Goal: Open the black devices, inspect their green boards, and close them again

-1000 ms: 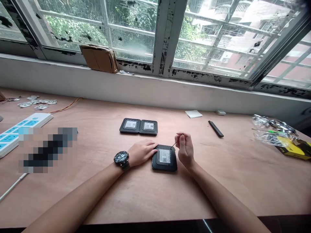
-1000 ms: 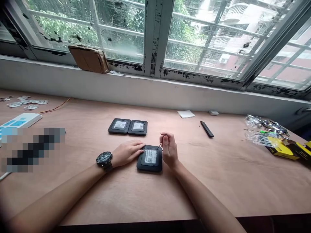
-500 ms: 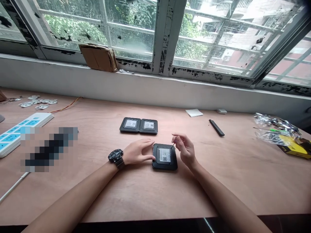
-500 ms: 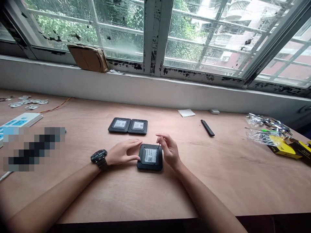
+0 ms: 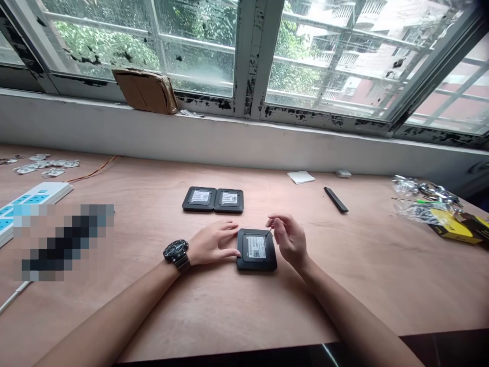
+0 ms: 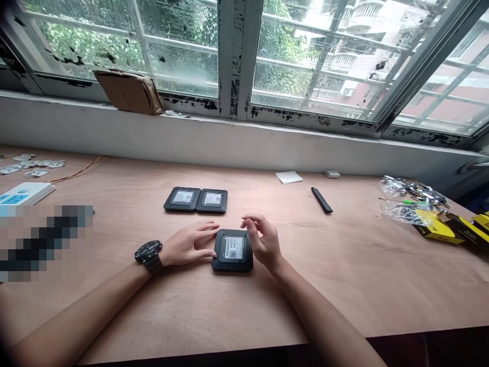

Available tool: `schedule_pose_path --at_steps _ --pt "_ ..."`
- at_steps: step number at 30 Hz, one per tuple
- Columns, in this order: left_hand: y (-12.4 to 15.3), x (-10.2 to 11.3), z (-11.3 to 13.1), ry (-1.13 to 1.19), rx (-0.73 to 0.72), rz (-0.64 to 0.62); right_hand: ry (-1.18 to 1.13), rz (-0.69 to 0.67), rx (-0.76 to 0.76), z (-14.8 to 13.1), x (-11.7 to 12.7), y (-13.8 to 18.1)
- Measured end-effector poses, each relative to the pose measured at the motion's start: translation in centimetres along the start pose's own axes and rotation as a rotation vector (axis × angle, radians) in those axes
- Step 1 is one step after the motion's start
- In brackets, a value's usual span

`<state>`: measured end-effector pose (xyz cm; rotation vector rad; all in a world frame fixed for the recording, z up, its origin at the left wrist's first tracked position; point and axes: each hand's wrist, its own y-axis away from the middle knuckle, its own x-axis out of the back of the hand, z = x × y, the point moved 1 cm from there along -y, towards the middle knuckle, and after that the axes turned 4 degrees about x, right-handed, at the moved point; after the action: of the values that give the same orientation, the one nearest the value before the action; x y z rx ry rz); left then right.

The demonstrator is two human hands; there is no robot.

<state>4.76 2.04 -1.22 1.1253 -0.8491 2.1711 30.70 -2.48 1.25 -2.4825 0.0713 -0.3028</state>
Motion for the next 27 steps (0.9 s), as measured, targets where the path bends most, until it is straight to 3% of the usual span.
schedule_pose_path --at_steps 3,5,10,19,27 --pt "-0.1 -0.4 0.8 -0.007 -0.027 0.009 -0.003 0.173 0.088 -0.4 -0.5 0.4" --pt "-0.2 -0.7 1.4 -0.008 -0.05 0.015 -0.026 0.212 0.103 -0.6 -1.0 0.5" --pt "-0.2 -0.8 2.0 0.017 -0.075 -0.01 -0.074 0.091 0.12 -0.2 -2.2 0.7" --pt "0.2 -0.3 0.4 -0.047 -0.048 -0.048 -0.11 -0.061 0.03 0.9 -2.6 0.7" --pt "1.4 -0.6 1.6 -0.286 0.003 -0.112 -0.158 -0.188 -0.023 0.1 -2.5 -0.1"
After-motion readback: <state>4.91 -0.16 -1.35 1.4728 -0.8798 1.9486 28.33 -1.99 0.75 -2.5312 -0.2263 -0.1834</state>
